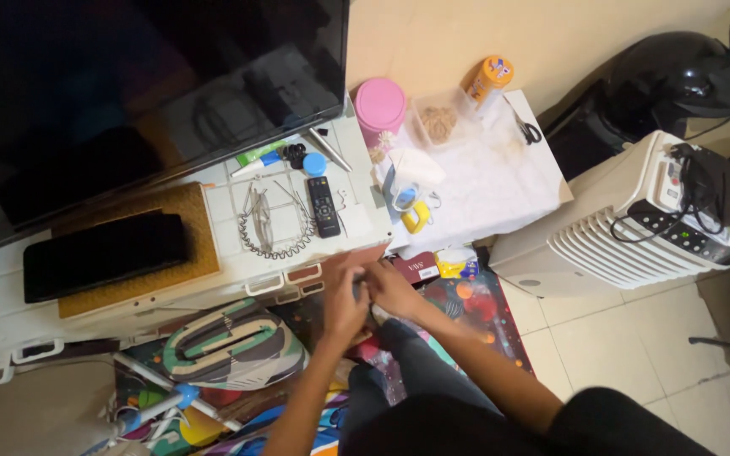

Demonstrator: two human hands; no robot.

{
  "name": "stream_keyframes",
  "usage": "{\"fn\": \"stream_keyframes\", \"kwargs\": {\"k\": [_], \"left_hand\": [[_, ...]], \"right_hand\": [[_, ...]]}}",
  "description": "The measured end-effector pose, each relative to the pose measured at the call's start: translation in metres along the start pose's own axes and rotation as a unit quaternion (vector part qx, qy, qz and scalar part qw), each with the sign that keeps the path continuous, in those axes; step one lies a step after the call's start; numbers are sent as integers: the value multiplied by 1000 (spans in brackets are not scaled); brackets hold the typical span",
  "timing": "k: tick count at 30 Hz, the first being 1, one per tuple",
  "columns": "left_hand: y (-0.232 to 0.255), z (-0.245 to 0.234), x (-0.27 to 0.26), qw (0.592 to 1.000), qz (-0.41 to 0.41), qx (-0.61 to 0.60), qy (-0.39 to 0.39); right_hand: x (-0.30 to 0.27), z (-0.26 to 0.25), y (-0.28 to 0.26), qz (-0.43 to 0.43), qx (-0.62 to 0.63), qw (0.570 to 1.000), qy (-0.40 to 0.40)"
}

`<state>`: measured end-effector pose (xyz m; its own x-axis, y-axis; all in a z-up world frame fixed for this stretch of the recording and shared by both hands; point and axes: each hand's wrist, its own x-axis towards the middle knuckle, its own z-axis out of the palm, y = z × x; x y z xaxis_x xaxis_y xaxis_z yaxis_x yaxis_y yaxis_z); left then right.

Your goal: Organizing electrical cables, folding a black shirt, and sorting items in a storage bin.

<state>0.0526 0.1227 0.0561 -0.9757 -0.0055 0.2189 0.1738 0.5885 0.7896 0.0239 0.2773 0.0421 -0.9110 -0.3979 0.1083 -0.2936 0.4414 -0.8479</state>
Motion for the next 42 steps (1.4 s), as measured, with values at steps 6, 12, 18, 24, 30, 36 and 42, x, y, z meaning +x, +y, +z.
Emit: {"fn": "stream_keyframes", "kwargs": {"k": [6,12,18,24,30,36,42], "left_hand": [[24,21,-26,997,-14,-75,-5],[50,42,-20,995,-39,-80,-35],[100,91,-16,996,19,-80,-22],[152,164,-26,993,17,-78,-91],[207,228,-31,986,51,-103,-123],[249,291,-41,981,52,-97,-158],[298,314,-46,956,98,-102,-257]], "right_hand": [[-36,-27,-1,102,47,993,-33],[-47,-61,-5,106,106,989,-12],[-77,-125,14,123,81,989,10],[-134,-188,65,139,98,985,26],[-188,-251,90,172,127,975,63],[-238,-302,116,189,108,971,100],[-293,-335,113,215,127,954,167]]}}
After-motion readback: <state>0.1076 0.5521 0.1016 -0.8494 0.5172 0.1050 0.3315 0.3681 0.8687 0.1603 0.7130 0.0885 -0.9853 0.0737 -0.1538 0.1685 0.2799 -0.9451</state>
